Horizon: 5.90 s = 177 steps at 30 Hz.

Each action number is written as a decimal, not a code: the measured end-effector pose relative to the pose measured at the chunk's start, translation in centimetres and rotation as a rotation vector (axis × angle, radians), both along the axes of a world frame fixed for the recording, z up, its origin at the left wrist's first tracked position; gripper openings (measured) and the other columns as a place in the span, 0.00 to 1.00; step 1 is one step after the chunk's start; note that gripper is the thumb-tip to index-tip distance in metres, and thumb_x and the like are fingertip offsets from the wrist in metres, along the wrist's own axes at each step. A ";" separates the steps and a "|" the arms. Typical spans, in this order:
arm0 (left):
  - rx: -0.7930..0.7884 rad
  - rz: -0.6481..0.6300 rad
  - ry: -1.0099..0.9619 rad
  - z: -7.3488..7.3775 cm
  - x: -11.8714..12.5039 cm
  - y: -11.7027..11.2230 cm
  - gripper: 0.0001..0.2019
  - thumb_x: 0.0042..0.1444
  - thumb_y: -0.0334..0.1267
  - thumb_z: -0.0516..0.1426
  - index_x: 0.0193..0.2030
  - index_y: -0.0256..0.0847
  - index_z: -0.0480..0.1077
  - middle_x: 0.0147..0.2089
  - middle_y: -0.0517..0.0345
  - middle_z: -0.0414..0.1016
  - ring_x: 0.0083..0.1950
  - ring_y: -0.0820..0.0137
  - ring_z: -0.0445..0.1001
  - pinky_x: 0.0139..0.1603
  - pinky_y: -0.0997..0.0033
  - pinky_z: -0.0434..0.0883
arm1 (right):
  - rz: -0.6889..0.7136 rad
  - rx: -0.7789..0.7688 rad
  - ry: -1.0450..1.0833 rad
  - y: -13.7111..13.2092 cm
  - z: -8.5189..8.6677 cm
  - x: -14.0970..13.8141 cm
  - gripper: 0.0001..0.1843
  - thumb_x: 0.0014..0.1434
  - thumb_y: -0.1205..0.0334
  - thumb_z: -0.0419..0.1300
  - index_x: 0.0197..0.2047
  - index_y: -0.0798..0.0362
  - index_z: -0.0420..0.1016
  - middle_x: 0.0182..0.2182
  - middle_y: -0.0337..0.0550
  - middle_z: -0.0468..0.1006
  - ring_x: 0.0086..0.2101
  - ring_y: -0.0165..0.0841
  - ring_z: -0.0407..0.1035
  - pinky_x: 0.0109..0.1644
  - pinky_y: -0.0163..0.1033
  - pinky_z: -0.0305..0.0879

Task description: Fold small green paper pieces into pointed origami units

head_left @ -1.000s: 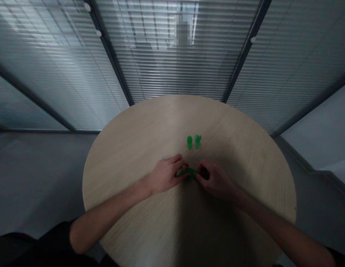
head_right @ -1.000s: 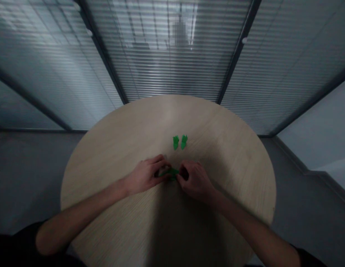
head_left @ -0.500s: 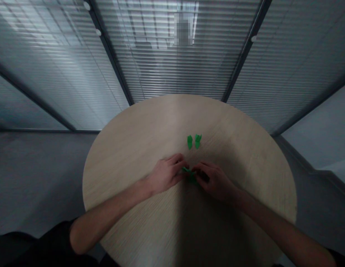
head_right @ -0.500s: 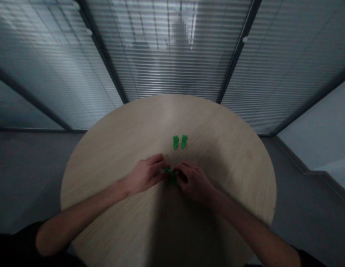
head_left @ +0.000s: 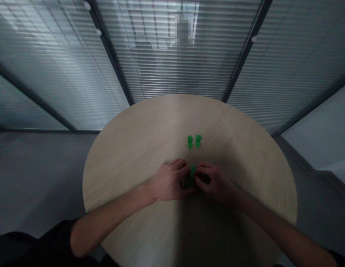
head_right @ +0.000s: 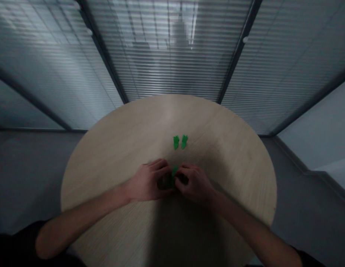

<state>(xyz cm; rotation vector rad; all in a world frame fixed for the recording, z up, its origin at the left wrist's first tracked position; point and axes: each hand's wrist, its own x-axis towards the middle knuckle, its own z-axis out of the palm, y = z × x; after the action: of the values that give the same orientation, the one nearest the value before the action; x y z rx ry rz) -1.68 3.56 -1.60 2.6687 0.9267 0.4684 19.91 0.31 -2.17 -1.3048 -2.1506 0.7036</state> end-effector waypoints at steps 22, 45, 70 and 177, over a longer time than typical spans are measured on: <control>0.003 -0.142 -0.030 -0.1 -0.7 1.0 0.13 0.68 0.44 0.58 0.48 0.39 0.79 0.41 0.50 0.76 0.43 0.62 0.74 0.43 0.62 0.74 | 0.031 0.224 -0.138 0.3 -1.0 1.1 0.09 0.63 0.70 0.65 0.45 0.52 0.83 0.44 0.48 0.80 0.46 0.41 0.72 0.54 0.48 0.71; -0.027 -0.211 -0.059 -1.1 -0.9 1.3 0.18 0.75 0.42 0.47 0.50 0.37 0.77 0.44 0.48 0.76 0.43 0.63 0.75 0.46 0.65 0.73 | 0.127 0.481 -0.239 0.0 -1.3 1.3 0.06 0.69 0.65 0.61 0.45 0.53 0.81 0.40 0.48 0.80 0.42 0.42 0.70 0.50 0.49 0.70; -0.140 -0.111 -0.083 -0.6 -0.4 0.8 0.09 0.70 0.34 0.53 0.43 0.35 0.73 0.41 0.50 0.72 0.40 0.64 0.73 0.41 0.66 0.72 | 0.062 0.394 -0.282 0.0 -1.6 0.6 0.06 0.70 0.66 0.57 0.41 0.55 0.75 0.38 0.48 0.78 0.39 0.41 0.73 0.46 0.47 0.71; -0.156 0.062 0.255 0.6 0.2 0.1 0.13 0.75 0.39 0.47 0.48 0.35 0.70 0.47 0.49 0.74 0.43 0.61 0.78 0.43 0.62 0.75 | -0.070 0.225 -0.185 -0.6 -1.0 -0.3 0.03 0.64 0.69 0.63 0.38 0.54 0.79 0.37 0.45 0.78 0.41 0.41 0.70 0.51 0.48 0.65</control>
<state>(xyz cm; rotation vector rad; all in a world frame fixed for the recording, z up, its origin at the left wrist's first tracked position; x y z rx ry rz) -1.52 3.66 -0.99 2.6019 1.0709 0.0637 19.63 -0.28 -3.14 -1.3592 -2.2400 0.3120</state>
